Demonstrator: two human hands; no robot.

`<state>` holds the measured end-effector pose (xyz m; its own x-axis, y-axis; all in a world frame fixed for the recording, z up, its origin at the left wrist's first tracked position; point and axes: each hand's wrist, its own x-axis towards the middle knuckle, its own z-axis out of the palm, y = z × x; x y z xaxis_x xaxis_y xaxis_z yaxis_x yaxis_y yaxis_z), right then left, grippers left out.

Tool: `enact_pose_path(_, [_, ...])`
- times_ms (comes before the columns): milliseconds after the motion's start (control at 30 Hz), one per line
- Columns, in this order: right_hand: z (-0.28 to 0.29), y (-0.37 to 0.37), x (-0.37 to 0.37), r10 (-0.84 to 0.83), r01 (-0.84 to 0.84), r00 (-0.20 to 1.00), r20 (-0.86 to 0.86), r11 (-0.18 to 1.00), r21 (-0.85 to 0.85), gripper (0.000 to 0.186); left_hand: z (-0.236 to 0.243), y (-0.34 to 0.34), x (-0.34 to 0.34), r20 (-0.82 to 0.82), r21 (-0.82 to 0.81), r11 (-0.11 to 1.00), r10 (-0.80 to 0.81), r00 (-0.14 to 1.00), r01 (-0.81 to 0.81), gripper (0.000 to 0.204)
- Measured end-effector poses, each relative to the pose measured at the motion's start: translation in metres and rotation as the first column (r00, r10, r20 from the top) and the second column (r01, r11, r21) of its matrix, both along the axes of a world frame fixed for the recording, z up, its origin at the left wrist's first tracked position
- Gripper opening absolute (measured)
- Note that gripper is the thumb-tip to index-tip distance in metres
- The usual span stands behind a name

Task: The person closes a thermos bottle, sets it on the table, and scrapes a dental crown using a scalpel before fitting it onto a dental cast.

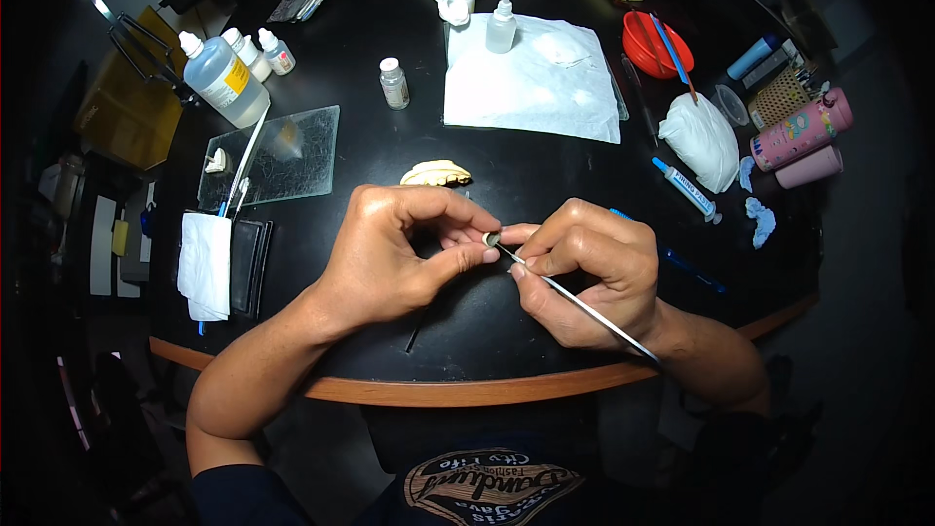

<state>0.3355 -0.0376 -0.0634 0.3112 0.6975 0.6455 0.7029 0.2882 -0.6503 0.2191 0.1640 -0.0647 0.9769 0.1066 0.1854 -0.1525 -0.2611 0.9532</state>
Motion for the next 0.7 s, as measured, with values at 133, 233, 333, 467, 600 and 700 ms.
enact_pose_path(133, [0.001, -0.004, 0.003, -0.021, 0.021, 1.0, -0.016, 1.0, -0.002, 0.02, 0.003, -0.004, 0.005, -0.026, -0.05, 0.999, -0.008, 1.0, 0.007, 0.018])
enact_pose_path(233, [0.0, -0.005, 0.004, -0.03, 0.029, 0.999, -0.031, 0.999, -0.019, 0.019, 0.002, -0.004, 0.007, -0.033, -0.032, 0.999, -0.017, 0.999, 0.016, 0.018])
enact_pose_path(333, [0.0, 0.006, 0.002, -0.045, 0.045, 0.999, 0.025, 0.999, 0.001, 0.015, 0.001, 0.004, -0.001, 0.012, 0.081, 0.997, 0.001, 1.0, -0.002, 0.018])
enact_pose_path(467, [0.006, 0.0, -0.001, -0.076, 0.081, 0.99, 0.118, 0.996, -0.038, 0.016, -0.005, 0.003, 0.008, 0.139, 0.161, 0.987, -0.017, 0.99, -0.005, 0.016])
enact_pose_path(600, [-0.006, -0.012, -0.001, 0.034, -0.038, 0.999, -0.025, 0.985, -0.167, 0.017, -0.026, 0.004, 0.014, 0.324, 0.112, 0.994, -0.021, 0.946, -0.016, 0.015])
enact_pose_path(700, [-0.023, -0.036, 0.024, 0.016, -0.031, 0.998, -0.055, 0.957, -0.287, 0.009, -0.037, 0.002, 0.02, 0.366, 0.119, 0.993, -0.067, 0.928, 0.025, 0.014])
